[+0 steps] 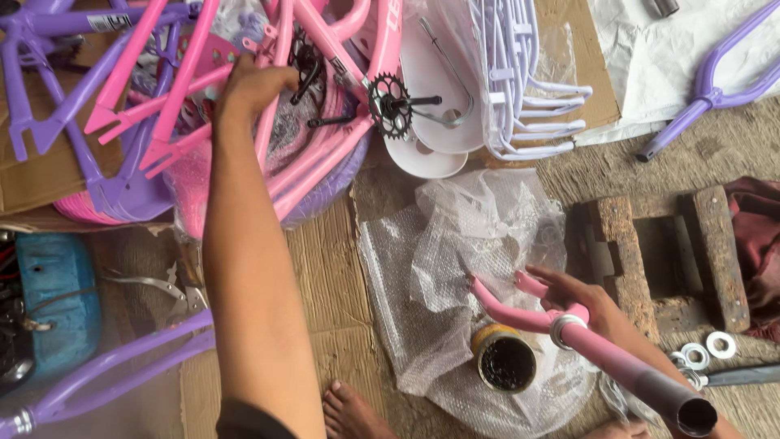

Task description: The person wraps a purple bicycle fork with clear tape, then switches to a pink fork. They apply grease to metal rings and slide them onto the pink fork's steerer tube.

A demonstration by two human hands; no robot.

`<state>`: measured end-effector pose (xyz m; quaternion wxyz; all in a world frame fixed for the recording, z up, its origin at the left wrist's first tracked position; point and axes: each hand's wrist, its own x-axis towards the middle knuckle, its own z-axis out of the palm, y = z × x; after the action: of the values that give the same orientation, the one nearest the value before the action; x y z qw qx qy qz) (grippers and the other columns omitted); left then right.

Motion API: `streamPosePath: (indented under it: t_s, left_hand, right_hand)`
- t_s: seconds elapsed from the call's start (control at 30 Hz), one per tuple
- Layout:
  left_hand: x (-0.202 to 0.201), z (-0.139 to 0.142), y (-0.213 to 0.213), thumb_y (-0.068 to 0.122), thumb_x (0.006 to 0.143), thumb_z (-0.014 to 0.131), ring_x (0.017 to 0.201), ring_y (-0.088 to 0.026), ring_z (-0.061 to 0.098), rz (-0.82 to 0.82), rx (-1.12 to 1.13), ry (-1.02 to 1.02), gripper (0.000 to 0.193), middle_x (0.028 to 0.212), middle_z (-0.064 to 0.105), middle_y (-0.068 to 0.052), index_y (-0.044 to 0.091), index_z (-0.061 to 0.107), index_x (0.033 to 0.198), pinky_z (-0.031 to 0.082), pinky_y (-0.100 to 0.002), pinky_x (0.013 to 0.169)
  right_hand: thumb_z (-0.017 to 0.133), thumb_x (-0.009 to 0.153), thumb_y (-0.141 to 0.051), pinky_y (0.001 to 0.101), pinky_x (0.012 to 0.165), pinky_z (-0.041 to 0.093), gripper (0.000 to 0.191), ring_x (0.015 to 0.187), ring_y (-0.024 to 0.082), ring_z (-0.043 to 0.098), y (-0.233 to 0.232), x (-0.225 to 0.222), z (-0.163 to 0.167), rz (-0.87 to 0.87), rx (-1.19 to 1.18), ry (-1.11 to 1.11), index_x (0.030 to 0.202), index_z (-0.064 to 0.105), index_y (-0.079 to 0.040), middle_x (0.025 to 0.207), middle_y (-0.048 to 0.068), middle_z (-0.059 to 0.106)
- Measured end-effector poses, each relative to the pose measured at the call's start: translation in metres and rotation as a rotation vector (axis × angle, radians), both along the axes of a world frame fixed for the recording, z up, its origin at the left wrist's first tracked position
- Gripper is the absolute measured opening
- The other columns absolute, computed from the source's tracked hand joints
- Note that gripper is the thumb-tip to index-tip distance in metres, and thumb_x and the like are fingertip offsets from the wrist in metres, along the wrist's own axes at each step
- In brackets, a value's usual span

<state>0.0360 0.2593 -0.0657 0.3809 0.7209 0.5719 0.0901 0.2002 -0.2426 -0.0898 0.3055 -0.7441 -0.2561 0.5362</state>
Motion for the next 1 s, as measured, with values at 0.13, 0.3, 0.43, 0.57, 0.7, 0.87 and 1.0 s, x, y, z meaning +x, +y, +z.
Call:
streamPosePath:
  t_s: [0.13, 0.3, 0.43, 0.57, 0.7, 0.87, 1.0]
  left_hand:
    - [-0.013, -0.018, -0.01, 0.023, 0.056, 0.076, 0.123, -0.03, 0.063, -0.027, 0.106, -0.194, 0.092, 0.133, 0.065, -0.016, 0.005, 0.054, 0.144, 0.049, -0.037, 0.105]
    - [-0.029, -0.035, -0.031, 0.02, 0.059, 0.083, 0.127, -0.035, 0.061, -0.028, 0.23, -0.227, 0.098, 0.137, 0.062, -0.021, 0.005, 0.046, 0.147, 0.048, -0.041, 0.109]
    - [-0.044, -0.042, -0.057, 0.021, 0.06, 0.081, 0.127, -0.036, 0.064, 0.084, 0.13, -0.028, 0.096, 0.135, 0.065, -0.02, 0.019, 0.048, 0.151, 0.046, -0.048, 0.112]
    - [-0.071, -0.05, -0.095, 0.016, 0.06, 0.09, 0.126, -0.042, 0.054, 0.016, 0.391, -0.163, 0.106, 0.134, 0.054, -0.025, 0.016, 0.042, 0.154, 0.044, -0.053, 0.106]
    - [-0.094, -0.039, -0.129, 0.016, 0.06, 0.088, 0.116, -0.041, 0.059, 0.058, 0.421, -0.114, 0.107, 0.124, 0.056, -0.023, 0.019, 0.041, 0.156, 0.048, -0.052, 0.101]
    - [-0.132, -0.002, -0.172, 0.008, 0.061, 0.089, 0.132, -0.04, 0.053, -0.076, 0.549, -0.233, 0.111, 0.14, 0.052, -0.025, 0.009, 0.037, 0.159, 0.039, -0.05, 0.112]
    - [-0.167, 0.027, -0.215, -0.001, 0.062, 0.078, 0.146, -0.032, 0.045, -0.066, 0.406, -0.365, 0.11, 0.157, 0.046, -0.02, 0.002, 0.032, 0.162, 0.036, -0.044, 0.121]
  right_hand:
    - [0.07, 0.075, -0.028, 0.0321, 0.078, 0.058, 0.075, 0.095, 0.018, 0.072, 0.001, 0.003, -0.008, -0.015, 0.05, 0.002, 0.148, 0.055, -0.016, 0.109, 0.011, 0.074]
    - [0.074, 0.077, -0.024, 0.0369, 0.073, 0.057, 0.078, 0.087, 0.024, 0.066, -0.014, 0.01, -0.035, 0.011, 0.083, 0.007, 0.153, 0.056, -0.014, 0.098, 0.018, 0.071]
    - [0.077, 0.077, -0.019, 0.0421, 0.096, 0.051, 0.08, 0.115, 0.026, 0.064, -0.023, 0.015, -0.061, 0.051, 0.152, -0.023, 0.153, 0.05, -0.014, 0.128, 0.017, 0.067]
    - [0.067, 0.082, -0.011, 0.0507, 0.106, 0.045, 0.072, 0.133, 0.027, 0.063, -0.026, 0.021, -0.086, 0.069, 0.354, -0.013, 0.152, 0.046, -0.017, 0.143, 0.016, 0.065]
    - [0.063, 0.094, -0.026, 0.0463, 0.086, 0.061, 0.05, 0.103, 0.024, 0.074, -0.031, 0.024, -0.101, 0.031, 0.262, -0.349, 0.143, 0.06, -0.018, 0.132, 0.013, 0.072]
    - [0.064, 0.092, -0.026, 0.037, 0.057, 0.061, 0.045, 0.059, 0.024, 0.067, -0.037, 0.038, -0.109, -0.148, 0.169, -0.266, 0.135, 0.069, -0.014, 0.09, 0.015, 0.084]
    - [0.055, 0.106, -0.023, 0.0422, 0.058, 0.057, 0.029, 0.07, 0.024, 0.068, -0.035, 0.054, -0.106, -0.245, 0.293, -0.217, 0.106, 0.069, 0.002, 0.086, 0.018, 0.073]
